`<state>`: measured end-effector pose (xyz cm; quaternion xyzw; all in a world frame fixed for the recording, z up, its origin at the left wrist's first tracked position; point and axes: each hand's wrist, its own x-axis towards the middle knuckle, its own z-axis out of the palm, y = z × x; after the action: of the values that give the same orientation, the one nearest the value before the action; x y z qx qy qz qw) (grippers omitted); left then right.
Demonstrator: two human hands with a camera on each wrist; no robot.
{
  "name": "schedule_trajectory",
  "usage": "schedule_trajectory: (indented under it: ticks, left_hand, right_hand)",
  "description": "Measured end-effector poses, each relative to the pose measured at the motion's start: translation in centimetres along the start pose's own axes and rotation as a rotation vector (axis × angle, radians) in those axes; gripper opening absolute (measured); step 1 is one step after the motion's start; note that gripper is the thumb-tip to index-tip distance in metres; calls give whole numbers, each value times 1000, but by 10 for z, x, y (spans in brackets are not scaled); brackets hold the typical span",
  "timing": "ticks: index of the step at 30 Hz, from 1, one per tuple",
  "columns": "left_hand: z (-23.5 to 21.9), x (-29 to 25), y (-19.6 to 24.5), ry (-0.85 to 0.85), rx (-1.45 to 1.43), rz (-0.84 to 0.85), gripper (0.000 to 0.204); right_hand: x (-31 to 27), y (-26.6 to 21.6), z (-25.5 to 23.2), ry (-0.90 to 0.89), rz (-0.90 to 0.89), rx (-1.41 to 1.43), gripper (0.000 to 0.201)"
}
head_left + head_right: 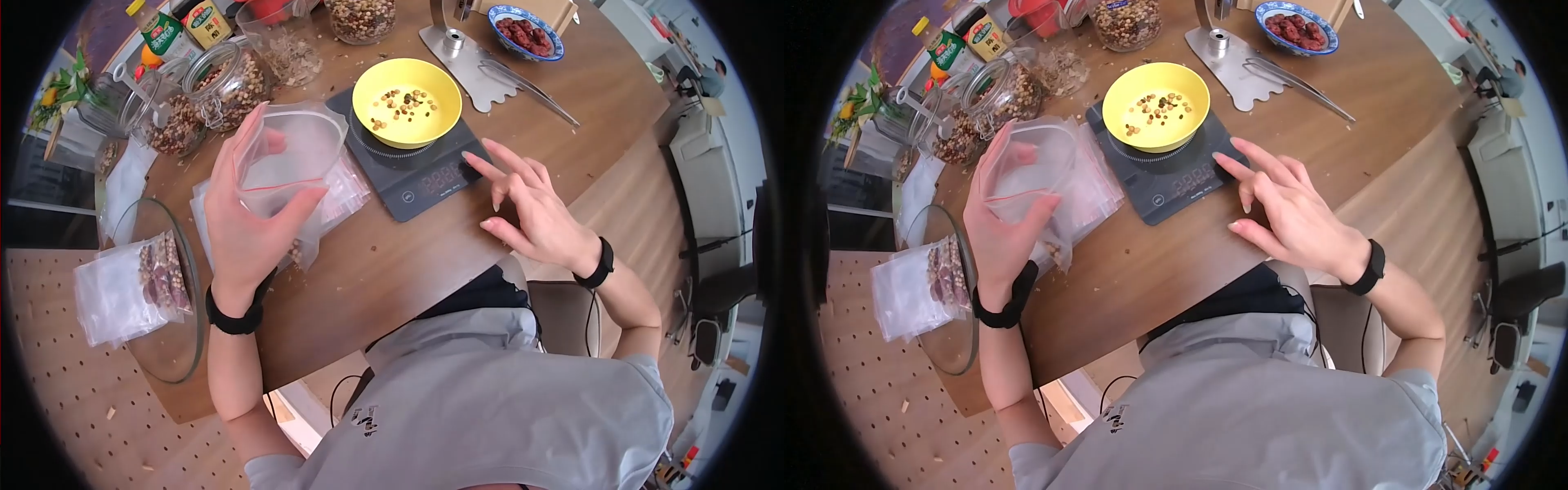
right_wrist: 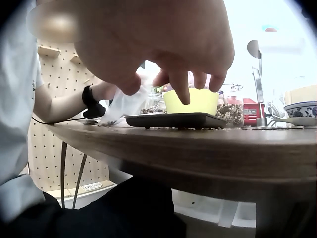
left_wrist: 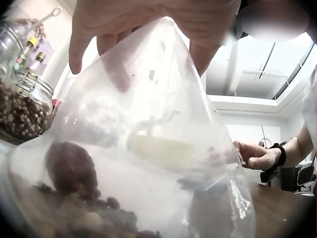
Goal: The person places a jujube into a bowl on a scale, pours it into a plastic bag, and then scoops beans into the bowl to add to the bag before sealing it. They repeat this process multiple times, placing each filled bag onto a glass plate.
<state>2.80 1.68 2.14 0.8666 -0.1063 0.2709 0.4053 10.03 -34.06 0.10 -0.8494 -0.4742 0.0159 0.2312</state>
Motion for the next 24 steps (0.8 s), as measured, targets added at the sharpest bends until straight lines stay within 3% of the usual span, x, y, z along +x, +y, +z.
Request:
schedule_trajectory:
  ticks: [2,5,9,12,13,16,20,21,24]
  left_hand:
    - [0,-1,3,-3,-5,-14,89]
    - [-1,0,4,-6,5,-30,89]
    - [0,0,2,4,-15,-17,88]
    - [0,-1,4,14,-36,-33,87]
    - [0,-1,4,18,-46,-38,87]
    - [3,-1,4,22,-52,-56,86]
    - [3,-4,2,-27,-44,-74,88]
    - [3,-3,2,-35,-40,-74,89]
    - [4,-5,3,-6,-39,-62,88]
  right_hand:
    - [7,2,1,-60,9,-11,29]
    - [21,-12,0,-62,-163,19,30]
    - [36,-29,15,-191,-292,29,31]
    - [44,-23,6,-85,-282,107,30]
    - [49,-22,1,58,-298,98,29]
    - [66,-11,-7,383,-111,-114,42]
    - [79,20,5,222,78,98,43]
    - [83,18,2,181,115,273,38]
    - [79,20,-7,212,91,266,33]
